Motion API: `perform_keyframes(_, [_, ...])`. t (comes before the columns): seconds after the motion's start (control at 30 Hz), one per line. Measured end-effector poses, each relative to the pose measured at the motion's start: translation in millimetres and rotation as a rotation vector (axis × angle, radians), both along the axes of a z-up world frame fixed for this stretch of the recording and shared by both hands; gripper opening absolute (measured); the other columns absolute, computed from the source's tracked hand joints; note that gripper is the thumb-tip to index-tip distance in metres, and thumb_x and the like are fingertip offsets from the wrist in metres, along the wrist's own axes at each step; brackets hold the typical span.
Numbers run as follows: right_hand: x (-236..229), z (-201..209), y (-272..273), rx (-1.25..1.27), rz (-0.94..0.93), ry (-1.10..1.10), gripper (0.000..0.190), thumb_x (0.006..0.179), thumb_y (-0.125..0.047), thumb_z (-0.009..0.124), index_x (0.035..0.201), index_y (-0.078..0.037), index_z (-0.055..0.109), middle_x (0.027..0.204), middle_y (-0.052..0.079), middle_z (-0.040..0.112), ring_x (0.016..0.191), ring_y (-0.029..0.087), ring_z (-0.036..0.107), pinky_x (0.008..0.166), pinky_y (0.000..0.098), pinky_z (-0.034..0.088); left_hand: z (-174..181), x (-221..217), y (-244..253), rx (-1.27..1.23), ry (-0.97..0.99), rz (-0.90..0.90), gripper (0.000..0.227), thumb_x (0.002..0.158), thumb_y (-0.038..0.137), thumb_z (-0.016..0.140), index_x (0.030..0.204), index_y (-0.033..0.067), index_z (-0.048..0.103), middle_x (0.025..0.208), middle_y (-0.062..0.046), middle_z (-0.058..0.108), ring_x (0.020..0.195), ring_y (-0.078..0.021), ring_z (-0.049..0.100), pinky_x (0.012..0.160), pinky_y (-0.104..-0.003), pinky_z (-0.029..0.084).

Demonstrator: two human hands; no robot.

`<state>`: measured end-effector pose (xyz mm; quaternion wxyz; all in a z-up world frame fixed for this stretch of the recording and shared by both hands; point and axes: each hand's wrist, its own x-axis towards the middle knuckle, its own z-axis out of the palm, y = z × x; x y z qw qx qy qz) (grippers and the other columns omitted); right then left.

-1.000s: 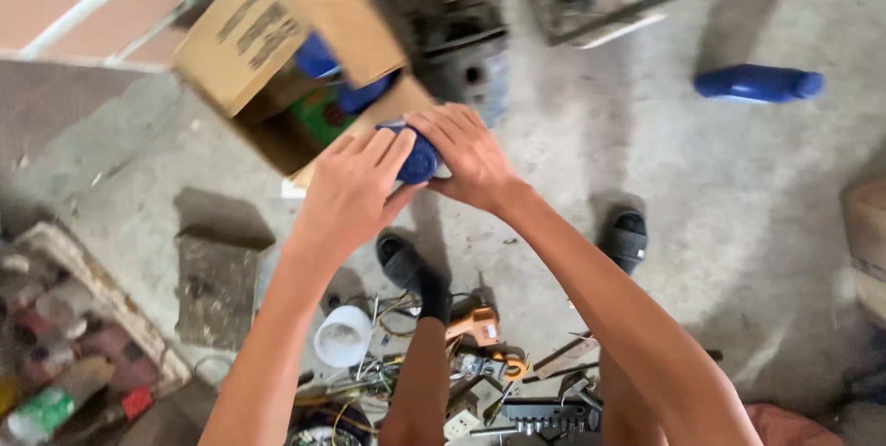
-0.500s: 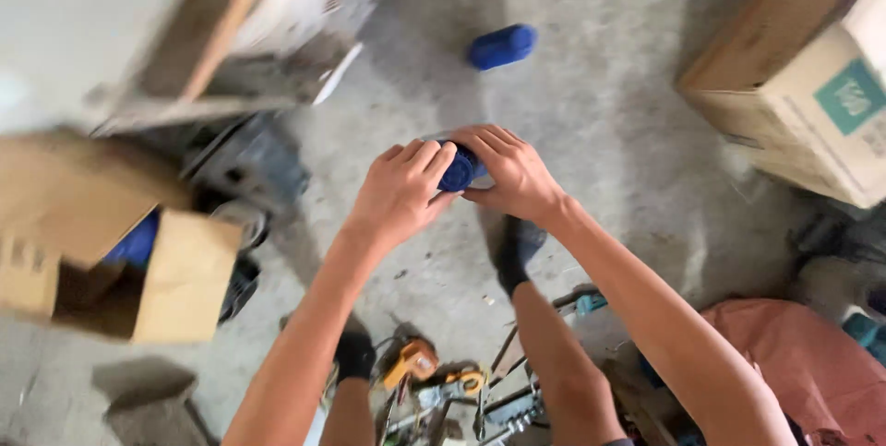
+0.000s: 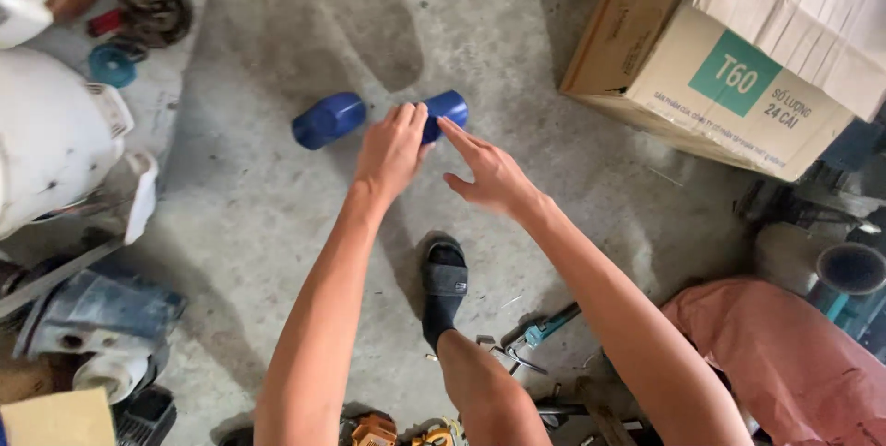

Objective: The person picks up a small box from a shelf, places it on a workbench, then retrieves a green box labeled 'HIGH PRESSURE WASHER PUMP' and places it on the same bench. They open the green box, remove a black pump, and place it on the bench. Finally, they remove several blue plastic bottles from a cardboard box on the floor and place them nearby.

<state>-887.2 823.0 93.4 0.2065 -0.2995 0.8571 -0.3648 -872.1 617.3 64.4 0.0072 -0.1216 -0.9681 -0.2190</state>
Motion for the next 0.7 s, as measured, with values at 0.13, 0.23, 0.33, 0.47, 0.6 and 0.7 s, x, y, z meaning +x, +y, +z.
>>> perform_keyframes(0.13, [-15, -42, 9, 0.105, 0.015, -0.076, 0.091, 0.088, -0.023, 0.072, 0.163, -0.011, 0.021, 0.163, 0.016, 0.038, 0.137, 0.037, 0.051, 0.109, 0.0433, 0.047, -41, -27, 7, -0.058, -0.067, 0.032, 0.049, 0.079, 0.012, 0.082, 0.120, 0.0039, 0.056, 0.110, -0.012, 0.062, 0.108, -0.0325, 0.064, 0.081, -0.044, 0.056])
perform_keyframes(0.23, [-19, -58, 11, 0.139, 0.039, -0.112, 0.094, 0.089, -0.024, 0.072, 0.162, -0.009, 0.015, 0.168, 0.015, 0.027, 0.138, 0.038, 0.048, 0.109, 0.0437, 0.045, -58, -32, 6, -0.015, -0.064, 0.058, 0.052, 0.080, 0.008, 0.081, 0.125, 0.0017, 0.055, 0.112, -0.013, 0.061, 0.109, -0.0347, 0.062, 0.084, -0.044, 0.056])
perform_keyframes(0.33, [-22, -66, 9, 0.144, 0.051, -0.114, 0.097, 0.089, -0.024, 0.071, 0.162, -0.006, 0.011, 0.169, 0.017, 0.021, 0.140, 0.039, 0.045, 0.109, 0.0438, 0.045, -60, -36, 2, 0.040, -0.044, 0.109, 0.056, 0.081, 0.004, 0.079, 0.131, 0.0003, 0.054, 0.116, -0.015, 0.060, 0.111, -0.0367, 0.060, 0.086, -0.045, 0.055])
perform_keyframes(0.47, [-25, -65, 8, 0.090, 0.059, -0.028, 0.096, 0.090, -0.023, 0.071, 0.162, -0.003, 0.011, 0.168, 0.022, 0.022, 0.143, 0.040, 0.042, 0.111, 0.0434, 0.044, -49, -36, 7, 0.056, -0.064, 0.149, 0.056, 0.082, 0.005, 0.079, 0.132, 0.0017, 0.054, 0.117, -0.015, 0.058, 0.113, -0.0366, 0.059, 0.088, -0.045, 0.054])
perform_keyframes(0.6, [-25, -43, -1, 0.021, 0.062, 0.152, 0.086, 0.095, -0.020, 0.068, 0.165, 0.000, 0.022, 0.168, 0.023, 0.032, 0.151, 0.039, 0.040, 0.119, 0.0448, 0.041, -22, -25, 7, 0.031, -0.034, 0.160, 0.061, 0.083, 0.008, 0.079, 0.137, 0.0007, 0.053, 0.119, -0.015, 0.058, 0.112, -0.0369, 0.059, 0.085, -0.045, 0.054])
perform_keyframes(0.7, [-12, -8, -12, 0.122, 0.019, 0.267, 0.083, 0.089, -0.032, 0.079, 0.156, -0.002, 0.039, 0.156, 0.018, 0.046, 0.147, 0.035, 0.043, 0.120, 0.0551, 0.030, 10, -2, -4, 0.033, 0.000, 0.125, 0.065, 0.083, 0.012, 0.080, 0.142, 0.0051, 0.054, 0.122, -0.012, 0.059, 0.112, -0.0334, 0.060, 0.088, -0.046, 0.052])
